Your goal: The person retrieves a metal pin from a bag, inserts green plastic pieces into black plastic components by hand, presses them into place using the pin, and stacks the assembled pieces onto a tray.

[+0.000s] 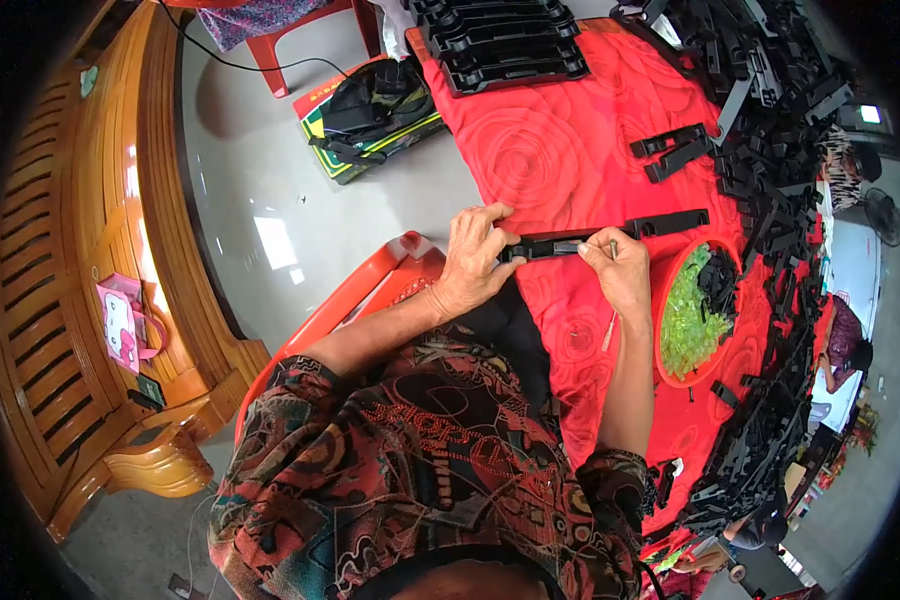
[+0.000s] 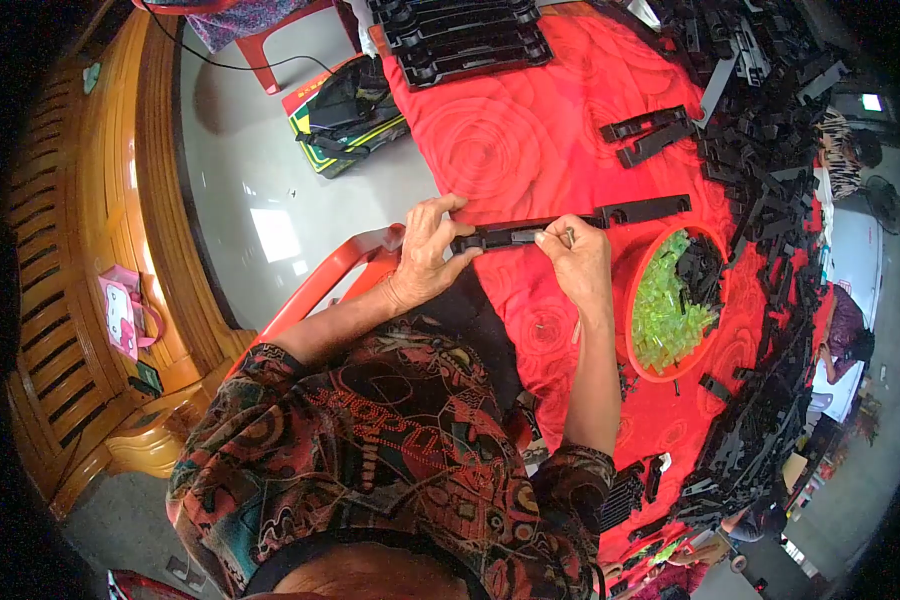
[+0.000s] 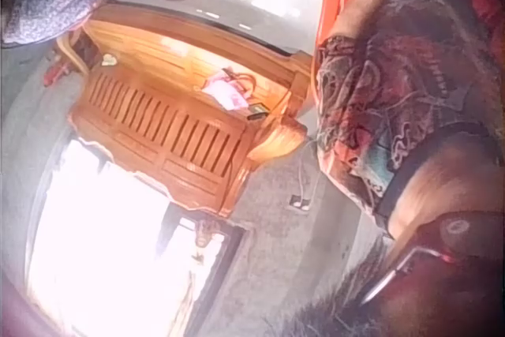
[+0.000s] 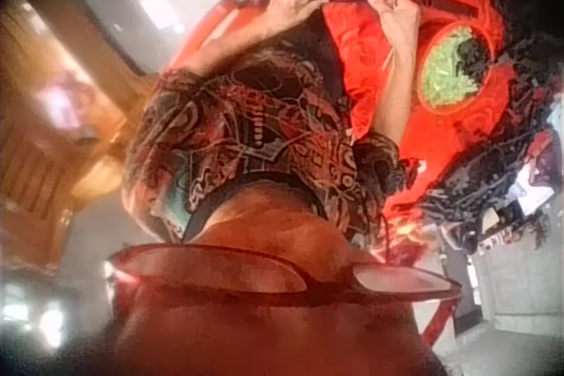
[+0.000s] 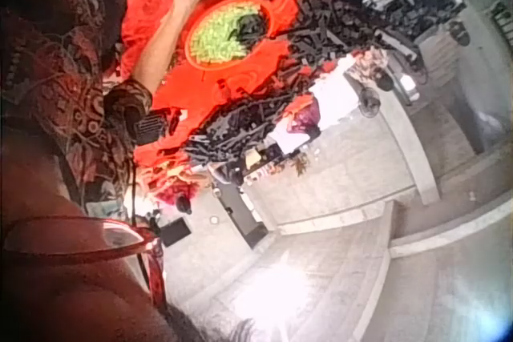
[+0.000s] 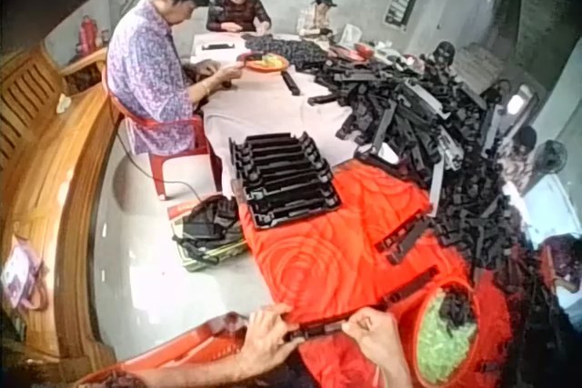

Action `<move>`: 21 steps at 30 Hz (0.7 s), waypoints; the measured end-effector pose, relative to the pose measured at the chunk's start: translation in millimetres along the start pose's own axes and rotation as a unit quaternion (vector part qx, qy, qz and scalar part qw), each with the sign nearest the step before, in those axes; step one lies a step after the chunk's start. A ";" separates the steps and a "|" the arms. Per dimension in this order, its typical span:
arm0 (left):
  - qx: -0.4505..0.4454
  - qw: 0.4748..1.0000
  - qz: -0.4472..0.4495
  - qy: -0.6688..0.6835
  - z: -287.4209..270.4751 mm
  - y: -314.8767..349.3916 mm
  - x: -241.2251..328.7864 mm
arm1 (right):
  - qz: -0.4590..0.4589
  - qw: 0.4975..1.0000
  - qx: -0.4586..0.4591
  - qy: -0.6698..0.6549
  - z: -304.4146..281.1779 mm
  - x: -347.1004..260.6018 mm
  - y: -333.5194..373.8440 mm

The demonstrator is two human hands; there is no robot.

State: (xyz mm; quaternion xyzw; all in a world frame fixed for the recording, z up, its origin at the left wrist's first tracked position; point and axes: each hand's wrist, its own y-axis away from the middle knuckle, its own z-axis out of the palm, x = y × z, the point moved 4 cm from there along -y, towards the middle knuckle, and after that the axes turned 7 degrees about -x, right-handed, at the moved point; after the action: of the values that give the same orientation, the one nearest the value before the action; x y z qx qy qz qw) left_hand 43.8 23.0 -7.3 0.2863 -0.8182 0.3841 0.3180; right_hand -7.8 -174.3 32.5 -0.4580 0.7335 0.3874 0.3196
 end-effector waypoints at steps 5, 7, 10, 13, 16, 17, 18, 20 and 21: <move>-0.004 1.000 0.006 -0.002 0.1 -0.7 0.4 | 0.007 0.999 0.000 0.031 2.0 0.2 -2.7; -0.009 1.000 -0.001 -0.006 -0.3 -1.0 0.7 | 0.000 0.999 0.000 0.050 1.4 1.7 -5.8; -0.010 1.000 0.002 -0.008 -0.2 -0.8 -0.6 | -0.008 0.996 0.010 0.092 3.7 -8.9 -5.4; -0.018 0.999 0.011 -0.048 -0.1 -1.5 1.5 | -0.017 0.992 0.031 0.124 5.5 -11.7 -4.2; -0.034 0.987 0.068 -0.142 -1.3 -7.3 19.7 | -0.026 0.989 0.044 0.137 5.6 -10.3 -3.6; -0.063 0.980 0.107 -0.153 2.1 -8.4 22.5 | -0.028 0.989 0.045 0.141 6.4 -9.9 -2.6; -0.064 0.980 0.107 -0.153 3.4 -11.2 23.9 | -0.027 0.989 0.045 0.140 6.7 -10.4 -2.0; -0.134 0.969 0.152 -0.145 11.5 -18.8 29.7 | -0.009 0.988 0.038 0.152 6.6 -11.8 -2.5; -0.135 0.969 0.151 -0.144 13.5 -21.9 27.4 | -0.010 0.988 0.040 0.151 7.1 -11.1 -2.5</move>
State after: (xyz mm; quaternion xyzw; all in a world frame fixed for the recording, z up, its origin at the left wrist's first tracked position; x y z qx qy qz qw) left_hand 38.0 -5.9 16.0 0.1662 -0.9334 0.2684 0.1705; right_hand -0.5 -164.2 37.4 -0.5053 0.7837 0.2811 0.2268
